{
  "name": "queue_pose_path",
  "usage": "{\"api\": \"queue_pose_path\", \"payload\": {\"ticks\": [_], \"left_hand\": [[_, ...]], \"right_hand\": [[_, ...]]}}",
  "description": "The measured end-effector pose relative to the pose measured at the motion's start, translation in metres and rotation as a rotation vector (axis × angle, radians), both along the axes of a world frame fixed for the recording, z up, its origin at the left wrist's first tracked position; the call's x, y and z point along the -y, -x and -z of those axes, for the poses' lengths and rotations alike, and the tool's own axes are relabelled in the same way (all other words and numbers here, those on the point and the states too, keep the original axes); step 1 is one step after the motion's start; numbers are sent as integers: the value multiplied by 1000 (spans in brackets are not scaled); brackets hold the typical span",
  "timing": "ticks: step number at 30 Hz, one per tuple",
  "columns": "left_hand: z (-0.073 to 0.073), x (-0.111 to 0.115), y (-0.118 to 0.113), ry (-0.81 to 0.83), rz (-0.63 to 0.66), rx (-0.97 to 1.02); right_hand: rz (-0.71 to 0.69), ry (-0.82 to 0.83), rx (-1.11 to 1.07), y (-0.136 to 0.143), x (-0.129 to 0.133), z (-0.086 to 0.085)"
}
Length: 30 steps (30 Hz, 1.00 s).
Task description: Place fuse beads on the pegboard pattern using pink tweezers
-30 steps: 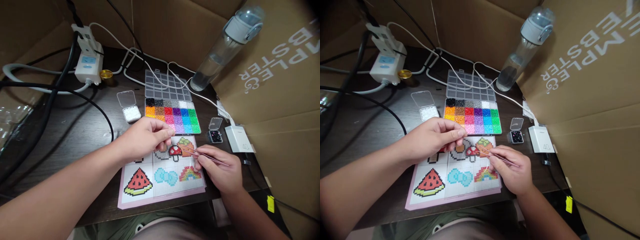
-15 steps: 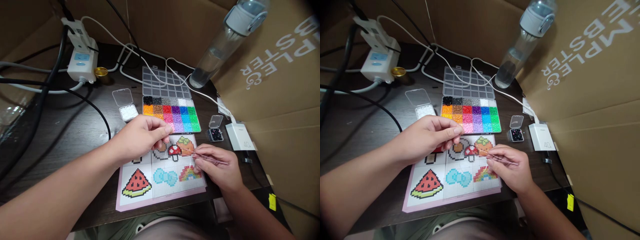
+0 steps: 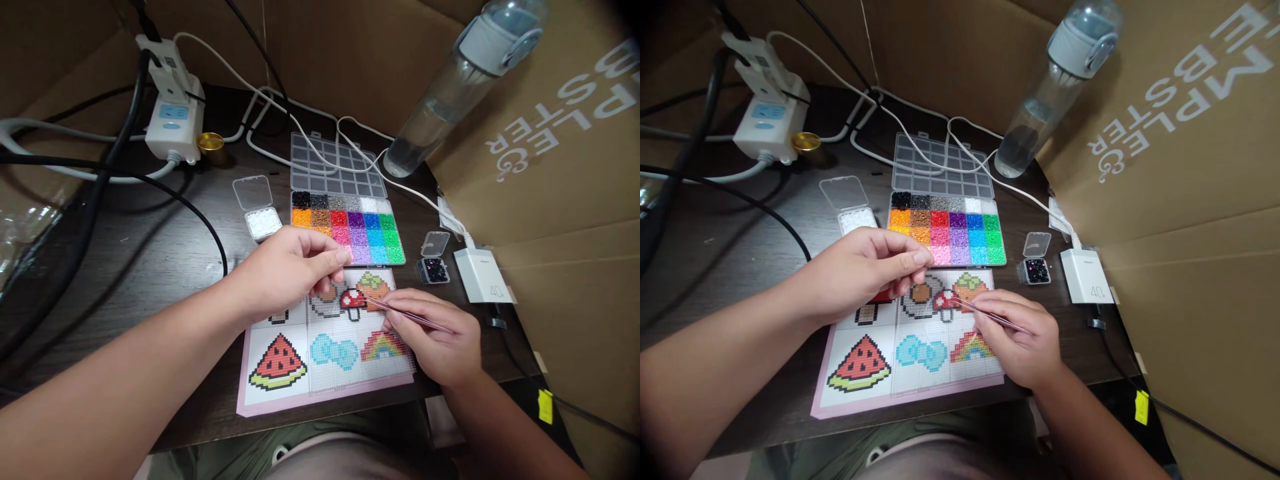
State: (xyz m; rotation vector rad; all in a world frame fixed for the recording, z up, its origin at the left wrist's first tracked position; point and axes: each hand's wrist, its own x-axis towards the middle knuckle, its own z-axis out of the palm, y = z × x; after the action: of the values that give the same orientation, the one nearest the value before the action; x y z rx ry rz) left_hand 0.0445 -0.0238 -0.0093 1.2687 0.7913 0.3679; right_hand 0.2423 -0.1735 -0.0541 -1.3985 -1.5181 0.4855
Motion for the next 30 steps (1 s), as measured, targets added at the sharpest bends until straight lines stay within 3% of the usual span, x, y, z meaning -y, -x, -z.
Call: {"api": "queue_pose_path", "payload": {"ticks": [30], "left_hand": [[-2,2,0,9,-9,6]], "right_hand": [[50,25,78,3,-3,-7]]}}
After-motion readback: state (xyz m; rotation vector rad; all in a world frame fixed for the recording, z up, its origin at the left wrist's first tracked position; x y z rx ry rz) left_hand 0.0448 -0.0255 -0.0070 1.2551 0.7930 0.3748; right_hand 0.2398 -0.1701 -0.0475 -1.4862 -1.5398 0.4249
